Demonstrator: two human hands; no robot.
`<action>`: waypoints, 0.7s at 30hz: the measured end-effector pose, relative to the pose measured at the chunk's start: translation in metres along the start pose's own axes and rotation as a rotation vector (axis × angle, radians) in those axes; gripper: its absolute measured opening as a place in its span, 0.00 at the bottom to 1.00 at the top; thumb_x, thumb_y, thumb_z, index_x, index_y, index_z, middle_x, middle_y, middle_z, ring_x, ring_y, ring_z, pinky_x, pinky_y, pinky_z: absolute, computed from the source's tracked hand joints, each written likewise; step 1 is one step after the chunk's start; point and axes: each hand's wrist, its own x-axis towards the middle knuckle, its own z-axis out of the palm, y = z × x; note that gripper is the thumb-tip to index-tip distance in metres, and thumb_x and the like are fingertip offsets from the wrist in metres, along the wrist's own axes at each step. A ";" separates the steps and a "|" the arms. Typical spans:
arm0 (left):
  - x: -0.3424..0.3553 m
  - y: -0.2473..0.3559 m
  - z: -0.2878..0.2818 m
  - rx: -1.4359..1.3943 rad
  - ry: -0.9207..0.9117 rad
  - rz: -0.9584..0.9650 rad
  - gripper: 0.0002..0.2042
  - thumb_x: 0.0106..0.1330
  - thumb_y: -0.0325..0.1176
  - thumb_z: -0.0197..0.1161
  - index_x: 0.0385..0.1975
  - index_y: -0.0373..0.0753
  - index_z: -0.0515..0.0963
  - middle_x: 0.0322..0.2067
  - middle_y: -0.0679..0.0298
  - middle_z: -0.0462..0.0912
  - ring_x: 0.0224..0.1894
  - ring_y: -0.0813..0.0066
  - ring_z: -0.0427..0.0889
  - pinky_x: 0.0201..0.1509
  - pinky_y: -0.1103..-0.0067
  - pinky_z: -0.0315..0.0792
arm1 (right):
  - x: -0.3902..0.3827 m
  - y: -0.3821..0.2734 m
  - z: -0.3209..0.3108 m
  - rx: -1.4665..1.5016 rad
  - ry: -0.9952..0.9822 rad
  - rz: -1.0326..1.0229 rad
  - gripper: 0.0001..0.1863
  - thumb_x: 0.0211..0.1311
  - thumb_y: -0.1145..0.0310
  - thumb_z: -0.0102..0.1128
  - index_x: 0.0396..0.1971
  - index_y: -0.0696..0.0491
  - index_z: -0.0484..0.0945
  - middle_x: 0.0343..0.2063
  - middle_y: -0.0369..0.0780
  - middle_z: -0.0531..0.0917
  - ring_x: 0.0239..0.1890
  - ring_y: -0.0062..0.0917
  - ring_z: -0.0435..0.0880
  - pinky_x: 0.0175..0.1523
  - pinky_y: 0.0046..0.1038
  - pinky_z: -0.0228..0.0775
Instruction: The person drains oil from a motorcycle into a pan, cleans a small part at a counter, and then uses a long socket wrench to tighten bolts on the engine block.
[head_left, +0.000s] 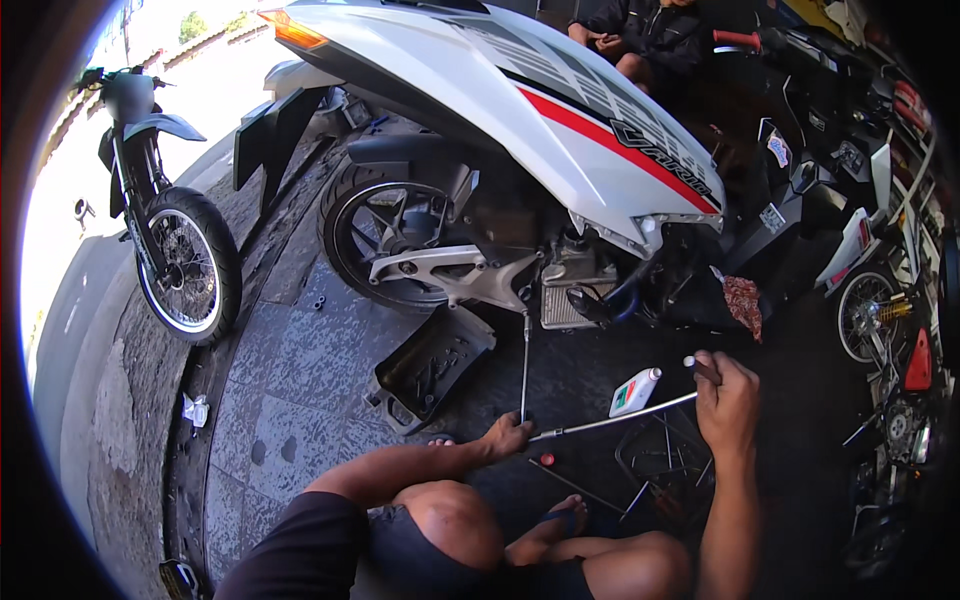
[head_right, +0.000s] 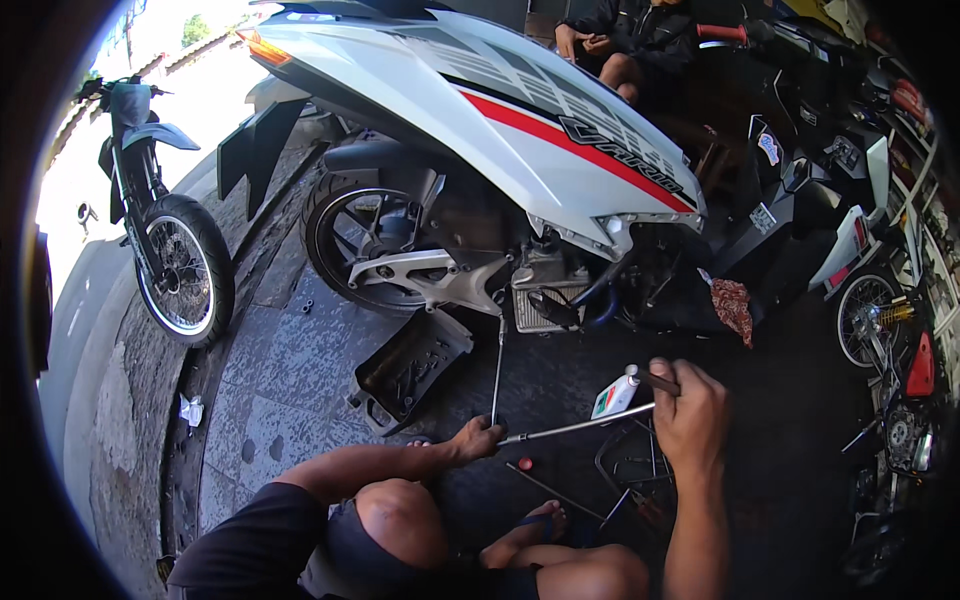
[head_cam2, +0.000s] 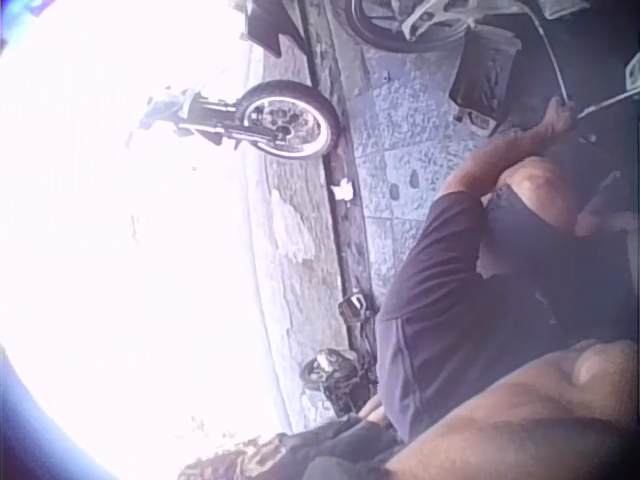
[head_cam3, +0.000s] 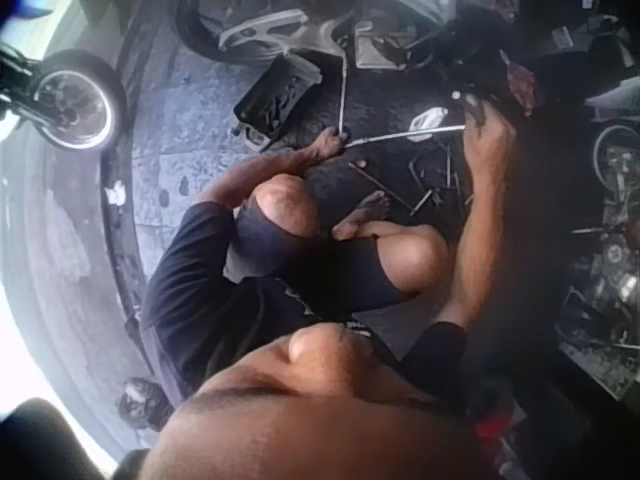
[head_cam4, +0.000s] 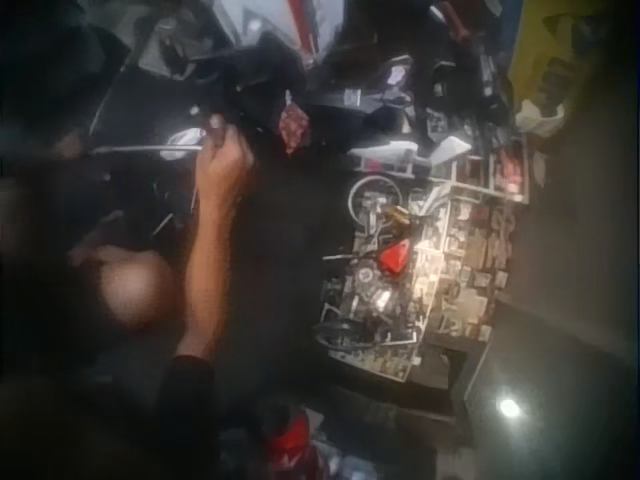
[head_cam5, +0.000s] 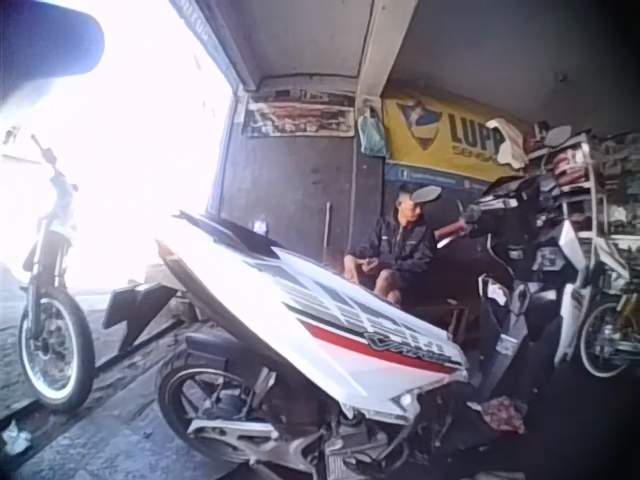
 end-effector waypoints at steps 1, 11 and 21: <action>-0.001 0.005 -0.001 -0.049 -0.019 -0.020 0.13 0.64 0.40 0.51 0.29 0.36 0.75 0.18 0.65 0.73 0.20 0.75 0.73 0.24 0.74 0.67 | 0.010 -0.019 -0.007 -0.029 -0.005 -0.046 0.16 0.63 0.61 0.58 0.21 0.57 0.74 0.21 0.47 0.79 0.24 0.46 0.79 0.26 0.39 0.65; 0.012 -0.033 0.013 -0.441 -0.114 0.013 0.10 0.70 0.39 0.52 0.36 0.39 0.74 0.20 0.71 0.72 0.21 0.81 0.69 0.24 0.79 0.65 | 0.045 -0.139 0.017 -0.250 -0.132 -0.307 0.18 0.57 0.58 0.65 0.15 0.52 0.71 0.15 0.40 0.76 0.19 0.37 0.80 0.24 0.36 0.68; 0.009 -0.013 -0.005 -0.515 -0.175 0.010 0.10 0.70 0.34 0.51 0.40 0.35 0.76 0.27 0.67 0.78 0.26 0.82 0.73 0.29 0.81 0.70 | 0.062 -0.199 0.045 -0.376 -0.279 -0.420 0.21 0.57 0.54 0.65 0.14 0.52 0.70 0.15 0.39 0.74 0.17 0.35 0.78 0.23 0.35 0.68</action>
